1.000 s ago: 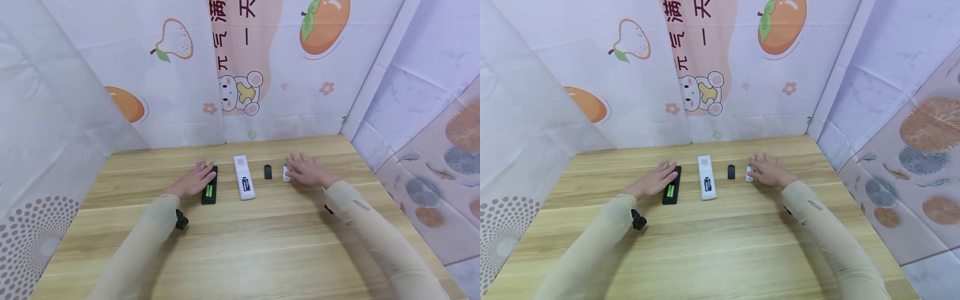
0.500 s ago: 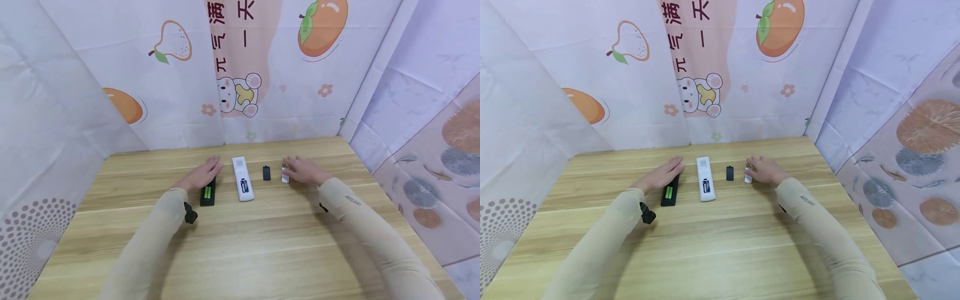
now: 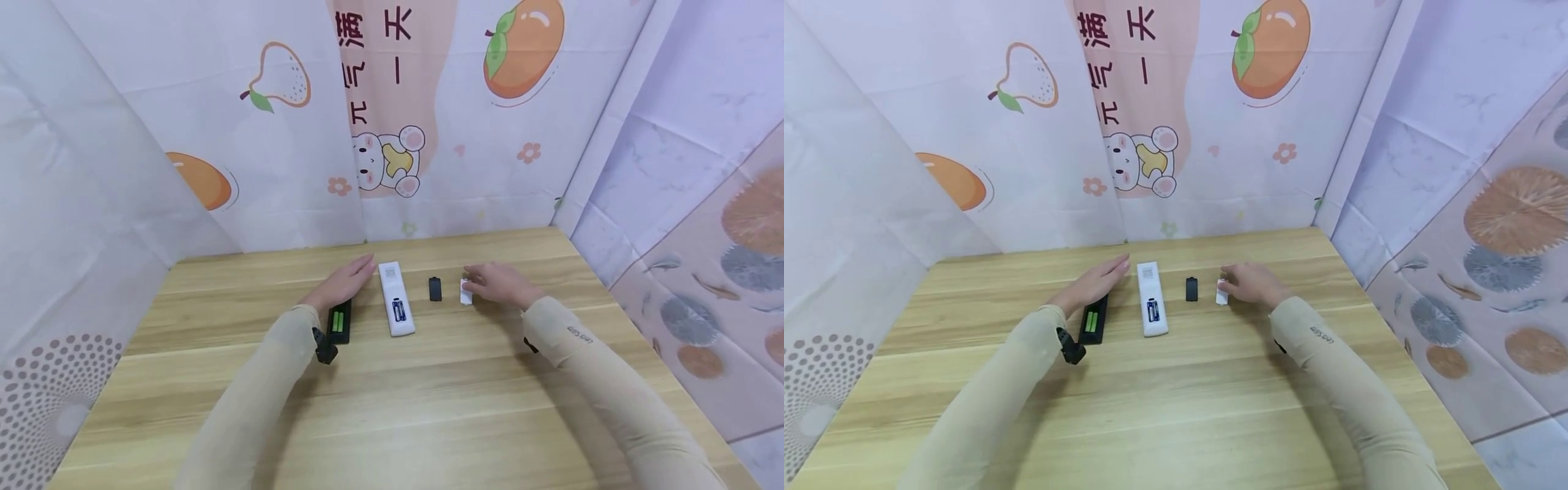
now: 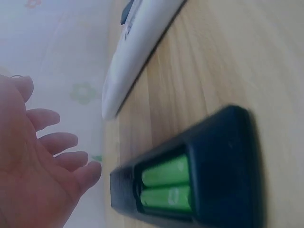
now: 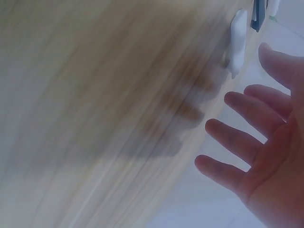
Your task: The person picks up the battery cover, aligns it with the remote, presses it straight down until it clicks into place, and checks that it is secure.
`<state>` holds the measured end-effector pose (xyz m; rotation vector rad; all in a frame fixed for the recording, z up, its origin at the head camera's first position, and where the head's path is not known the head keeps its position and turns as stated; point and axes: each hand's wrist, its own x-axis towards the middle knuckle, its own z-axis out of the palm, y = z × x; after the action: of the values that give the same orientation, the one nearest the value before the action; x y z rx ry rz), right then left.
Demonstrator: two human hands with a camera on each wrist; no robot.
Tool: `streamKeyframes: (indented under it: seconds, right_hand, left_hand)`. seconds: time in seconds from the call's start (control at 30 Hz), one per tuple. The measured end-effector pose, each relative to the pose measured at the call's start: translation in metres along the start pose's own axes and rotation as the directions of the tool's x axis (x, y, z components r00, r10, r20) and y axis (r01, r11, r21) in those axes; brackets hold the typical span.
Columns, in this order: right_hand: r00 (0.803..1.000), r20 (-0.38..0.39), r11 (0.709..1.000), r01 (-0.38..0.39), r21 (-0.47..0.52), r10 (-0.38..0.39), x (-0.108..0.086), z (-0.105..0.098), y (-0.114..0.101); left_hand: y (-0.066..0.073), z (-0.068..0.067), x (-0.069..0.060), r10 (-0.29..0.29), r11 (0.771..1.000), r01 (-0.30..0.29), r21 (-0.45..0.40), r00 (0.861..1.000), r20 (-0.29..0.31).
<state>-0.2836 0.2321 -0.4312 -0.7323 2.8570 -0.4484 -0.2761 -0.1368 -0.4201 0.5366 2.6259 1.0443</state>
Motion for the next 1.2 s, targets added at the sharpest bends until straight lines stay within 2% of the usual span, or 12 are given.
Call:
streamKeyframes:
  seconds: [0.17, 0.5, 0.77, 1.03, 1.2]
  right_hand:
    - [1.000, -0.013, 1.000, -0.019, 0.012, 0.019, -0.001, 0.001, 0.003]
    - [1.000, -0.017, 0.999, -0.010, 0.031, 0.011, 0.000, 0.005, 0.004]
    - [0.999, -0.035, 1.000, 0.016, -0.011, -0.016, 0.005, 0.004, 0.007]
    - [0.999, -0.039, 0.999, 0.027, -0.027, -0.028, 0.007, 0.005, 0.007]
    - [0.999, -0.038, 0.999, 0.028, -0.035, -0.029, 0.010, 0.006, 0.006]
  left_hand:
    - [0.002, 0.003, 0.007, -0.022, 1.000, 0.021, -0.017, 1.000, -0.014]
    - [-0.004, 0.006, 0.016, -0.059, 0.998, 0.059, -0.021, 0.998, -0.007]
    - [-0.005, 0.011, 0.025, -0.077, 0.993, 0.075, -0.096, 0.997, -0.014]
    - [-0.001, 0.015, 0.030, -0.074, 0.995, 0.072, -0.072, 0.997, -0.028]
    - [0.006, 0.019, 0.031, -0.080, 0.991, 0.074, -0.110, 0.995, -0.053]
